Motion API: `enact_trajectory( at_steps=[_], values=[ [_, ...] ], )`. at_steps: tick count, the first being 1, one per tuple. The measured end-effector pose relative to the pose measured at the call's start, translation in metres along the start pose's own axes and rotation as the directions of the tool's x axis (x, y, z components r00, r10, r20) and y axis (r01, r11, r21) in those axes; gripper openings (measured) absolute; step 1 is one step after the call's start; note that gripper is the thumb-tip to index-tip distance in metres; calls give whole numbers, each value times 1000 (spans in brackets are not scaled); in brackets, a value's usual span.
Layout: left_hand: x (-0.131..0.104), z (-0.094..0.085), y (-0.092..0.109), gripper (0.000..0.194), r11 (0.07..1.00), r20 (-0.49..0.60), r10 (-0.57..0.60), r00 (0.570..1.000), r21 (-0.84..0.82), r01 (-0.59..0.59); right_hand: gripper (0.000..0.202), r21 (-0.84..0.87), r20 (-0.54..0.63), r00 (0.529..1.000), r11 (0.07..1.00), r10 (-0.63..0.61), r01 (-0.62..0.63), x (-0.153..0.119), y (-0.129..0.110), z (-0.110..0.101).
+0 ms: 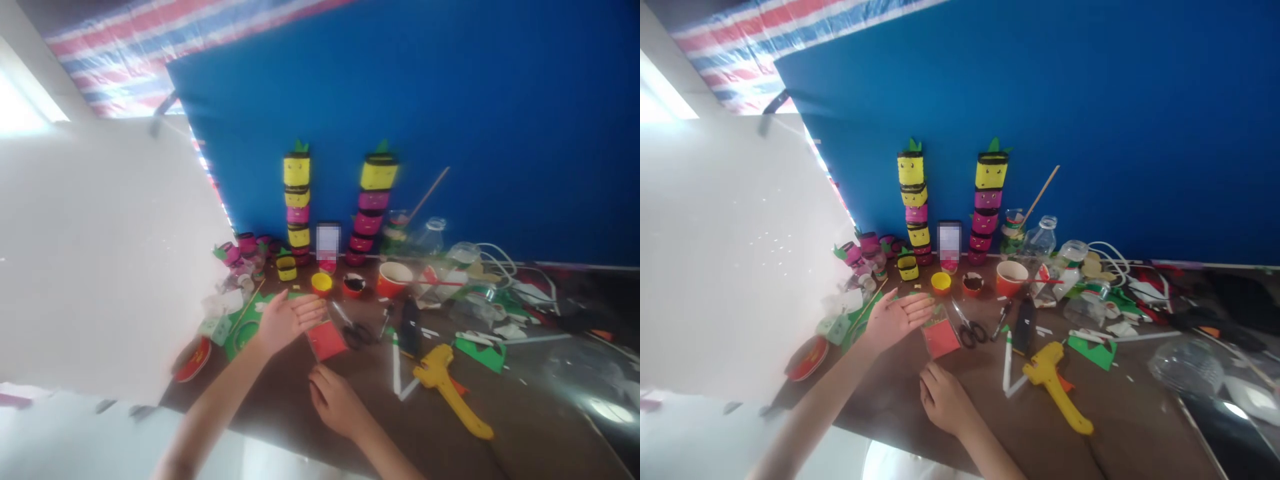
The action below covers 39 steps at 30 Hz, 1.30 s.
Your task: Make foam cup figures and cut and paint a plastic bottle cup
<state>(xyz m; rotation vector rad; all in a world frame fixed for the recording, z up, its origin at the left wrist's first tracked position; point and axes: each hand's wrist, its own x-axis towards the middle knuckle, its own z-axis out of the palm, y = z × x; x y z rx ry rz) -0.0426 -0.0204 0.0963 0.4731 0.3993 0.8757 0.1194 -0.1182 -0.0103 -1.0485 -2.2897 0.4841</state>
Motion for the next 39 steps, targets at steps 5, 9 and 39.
enact_trajectory(
  at_steps=[5, 9, 39],
  values=[
    [-3, -27, -16, 58, 995, -34, 38, 999, -88, -41, 16, -10, -8, 1000, 1000, 3, -4, 1, 0, -1],
    [-1, -63, -43, 57, 961, -91, 182, 979, -195, -197, 14, -37, -18, 1000, 999, -3, 3, 0, -7, -2],
    [2, -96, -71, 53, 945, -143, 191, 971, -241, -222, 41, -371, -587, 635, 529, 503, -763, -210, 139, -159]
  ],
)
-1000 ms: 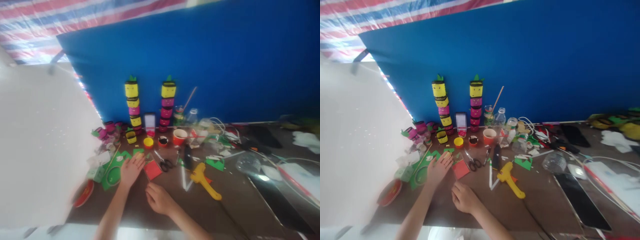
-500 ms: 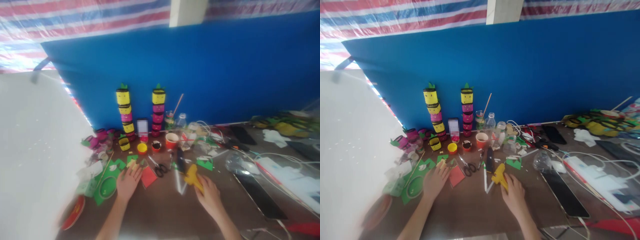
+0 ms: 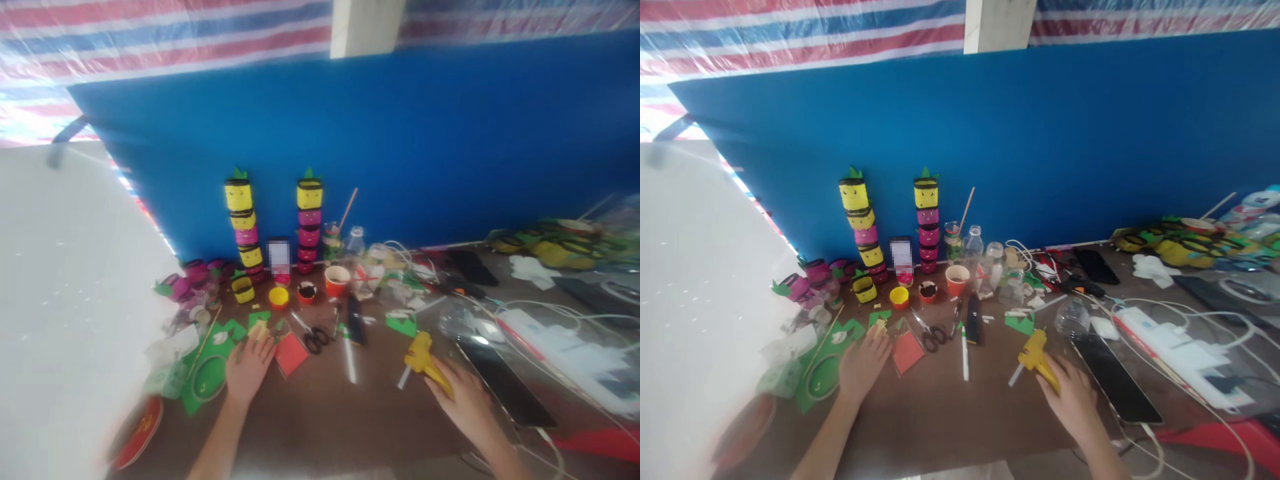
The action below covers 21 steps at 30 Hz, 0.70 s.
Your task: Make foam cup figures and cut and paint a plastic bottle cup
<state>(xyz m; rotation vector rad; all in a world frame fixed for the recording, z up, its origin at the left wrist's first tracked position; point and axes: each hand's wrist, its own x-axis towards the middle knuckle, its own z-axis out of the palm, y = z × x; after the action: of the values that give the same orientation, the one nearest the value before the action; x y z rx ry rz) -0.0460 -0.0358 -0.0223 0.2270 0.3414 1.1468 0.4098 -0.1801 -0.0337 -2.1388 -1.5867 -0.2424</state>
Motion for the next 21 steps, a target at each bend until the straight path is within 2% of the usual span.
enact_trajectory(
  at_steps=[3, 4, 6, 11, 14, 18, 21],
  values=[
    [0, 0, 1, 54, 1000, -10, -9, 1000, 6, 9, 37, 79, -73, 997, 997, 29, -23, 15, -18, -20],
    [0, 0, 1, 54, 1000, -12, -11, 1000, 5, 11, 33, 143, -73, 997, 990, 28, -17, 23, -25, -27],
    [1, -1, 2, 54, 1000, -15, -20, 1000, 6, 20, 30, 249, -62, 993, 965, 100, -81, 39, -39, -40],
    [2, -4, 2, 53, 1000, -1, -23, 1000, -4, 23, 30, 287, -18, 991, 950, 129, -118, 77, -58, -62],
    [1, -5, 3, 52, 1000, 3, -2, 1000, -10, 2, 30, 272, -7, 984, 947, 178, -169, 94, -50, -82],
    [0, -4, 3, 53, 1000, 14, -4, 1000, -11, 4, 34, 205, -26, 954, 935, 299, -288, 118, -23, -109],
    [1, -1, 2, 54, 999, 24, -28, 999, -14, 28, 32, 165, -8, 949, 937, 315, -309, 131, -5, -110]
  ],
)
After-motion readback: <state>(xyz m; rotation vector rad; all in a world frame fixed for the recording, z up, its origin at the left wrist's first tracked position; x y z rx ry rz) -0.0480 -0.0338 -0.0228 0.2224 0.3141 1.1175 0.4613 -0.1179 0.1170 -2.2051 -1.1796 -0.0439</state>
